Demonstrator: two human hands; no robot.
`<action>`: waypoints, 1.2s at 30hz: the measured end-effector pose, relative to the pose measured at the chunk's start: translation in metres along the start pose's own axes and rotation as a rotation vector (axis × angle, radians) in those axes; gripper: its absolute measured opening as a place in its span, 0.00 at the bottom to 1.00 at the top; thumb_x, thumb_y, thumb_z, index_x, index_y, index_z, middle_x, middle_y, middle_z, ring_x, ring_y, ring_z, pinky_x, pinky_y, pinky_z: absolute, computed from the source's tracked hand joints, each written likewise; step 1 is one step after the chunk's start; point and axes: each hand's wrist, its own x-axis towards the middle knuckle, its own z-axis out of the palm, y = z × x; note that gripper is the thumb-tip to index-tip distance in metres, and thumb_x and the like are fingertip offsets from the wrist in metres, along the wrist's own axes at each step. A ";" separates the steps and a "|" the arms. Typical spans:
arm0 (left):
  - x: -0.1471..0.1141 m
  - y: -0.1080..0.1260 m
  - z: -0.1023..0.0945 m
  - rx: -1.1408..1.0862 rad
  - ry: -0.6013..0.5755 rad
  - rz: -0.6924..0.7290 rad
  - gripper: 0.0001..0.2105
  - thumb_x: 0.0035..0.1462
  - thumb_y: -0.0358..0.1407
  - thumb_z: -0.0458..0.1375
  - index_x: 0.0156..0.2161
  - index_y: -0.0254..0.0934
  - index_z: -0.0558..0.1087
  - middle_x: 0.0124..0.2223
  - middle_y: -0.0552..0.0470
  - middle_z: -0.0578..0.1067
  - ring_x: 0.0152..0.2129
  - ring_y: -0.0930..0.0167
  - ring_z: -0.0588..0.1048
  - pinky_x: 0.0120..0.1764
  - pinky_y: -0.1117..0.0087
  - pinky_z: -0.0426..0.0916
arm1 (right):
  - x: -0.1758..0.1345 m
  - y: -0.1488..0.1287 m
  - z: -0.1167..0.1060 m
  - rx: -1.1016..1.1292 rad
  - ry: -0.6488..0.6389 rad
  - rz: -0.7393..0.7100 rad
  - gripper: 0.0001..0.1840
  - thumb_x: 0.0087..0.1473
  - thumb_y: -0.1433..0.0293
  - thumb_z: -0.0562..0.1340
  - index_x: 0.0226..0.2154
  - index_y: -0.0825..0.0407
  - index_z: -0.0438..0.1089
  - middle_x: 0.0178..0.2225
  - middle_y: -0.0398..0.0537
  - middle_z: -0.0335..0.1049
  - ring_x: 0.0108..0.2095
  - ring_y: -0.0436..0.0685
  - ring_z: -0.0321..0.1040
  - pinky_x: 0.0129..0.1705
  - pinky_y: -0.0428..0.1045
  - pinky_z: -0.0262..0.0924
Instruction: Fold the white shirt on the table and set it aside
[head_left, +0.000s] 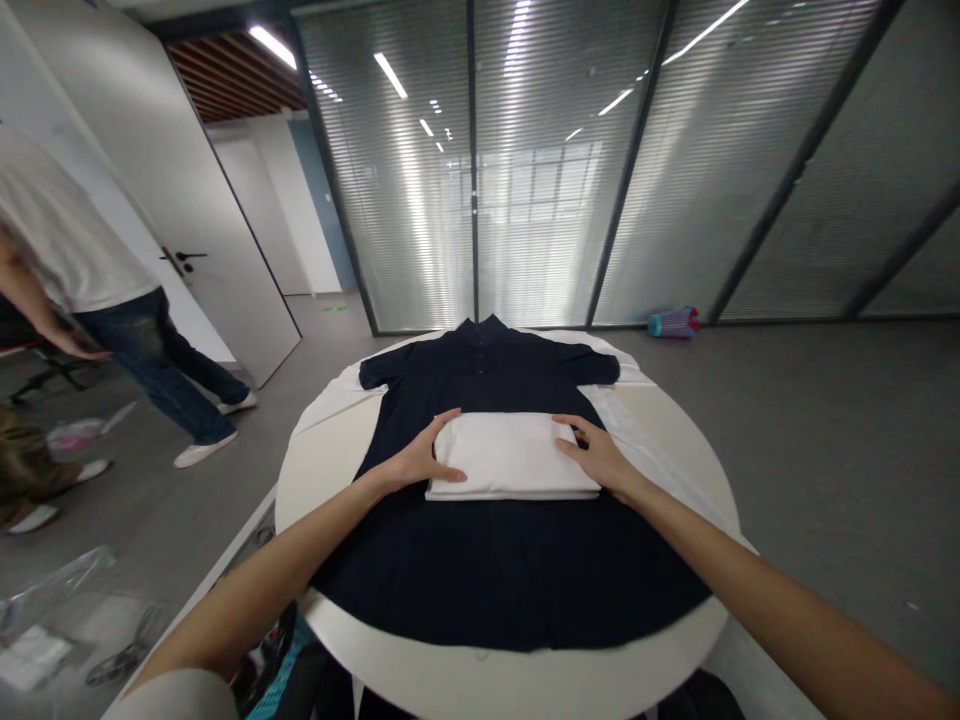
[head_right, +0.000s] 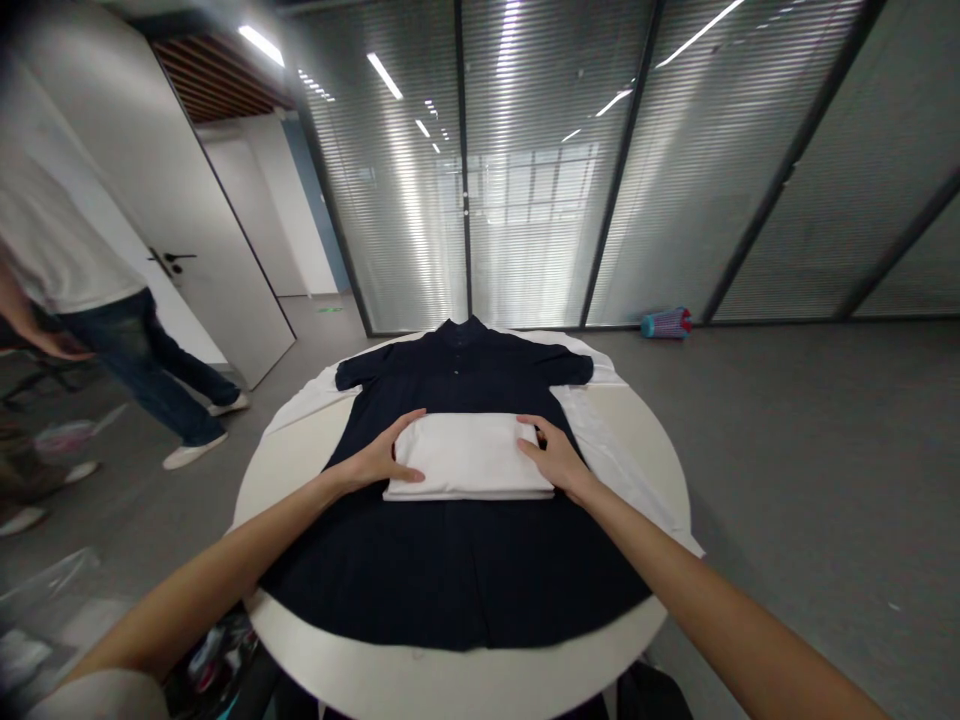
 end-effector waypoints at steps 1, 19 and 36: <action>-0.001 0.002 -0.004 0.068 -0.003 -0.010 0.53 0.40 0.43 0.75 0.69 0.45 0.55 0.66 0.44 0.61 0.60 0.58 0.64 0.63 0.56 0.58 | 0.001 -0.001 -0.003 -0.101 0.014 -0.039 0.23 0.55 0.65 0.62 0.54 0.50 0.70 0.44 0.52 0.73 0.43 0.61 0.72 0.49 0.56 0.66; 0.020 -0.005 0.050 0.750 0.133 0.274 0.34 0.65 0.52 0.50 0.71 0.42 0.52 0.73 0.42 0.50 0.70 0.52 0.44 0.67 0.44 0.33 | 0.010 -0.042 0.061 -0.806 -0.190 -0.556 0.41 0.66 0.45 0.41 0.70 0.51 0.51 0.70 0.56 0.48 0.70 0.68 0.43 0.69 0.66 0.36; 0.011 0.016 0.021 0.757 0.128 0.211 0.28 0.67 0.50 0.48 0.65 0.36 0.65 0.69 0.38 0.59 0.69 0.56 0.50 0.68 0.49 0.34 | 0.012 -0.041 0.059 -0.783 -0.185 -0.571 0.41 0.66 0.45 0.42 0.70 0.51 0.50 0.70 0.57 0.47 0.70 0.68 0.43 0.69 0.66 0.37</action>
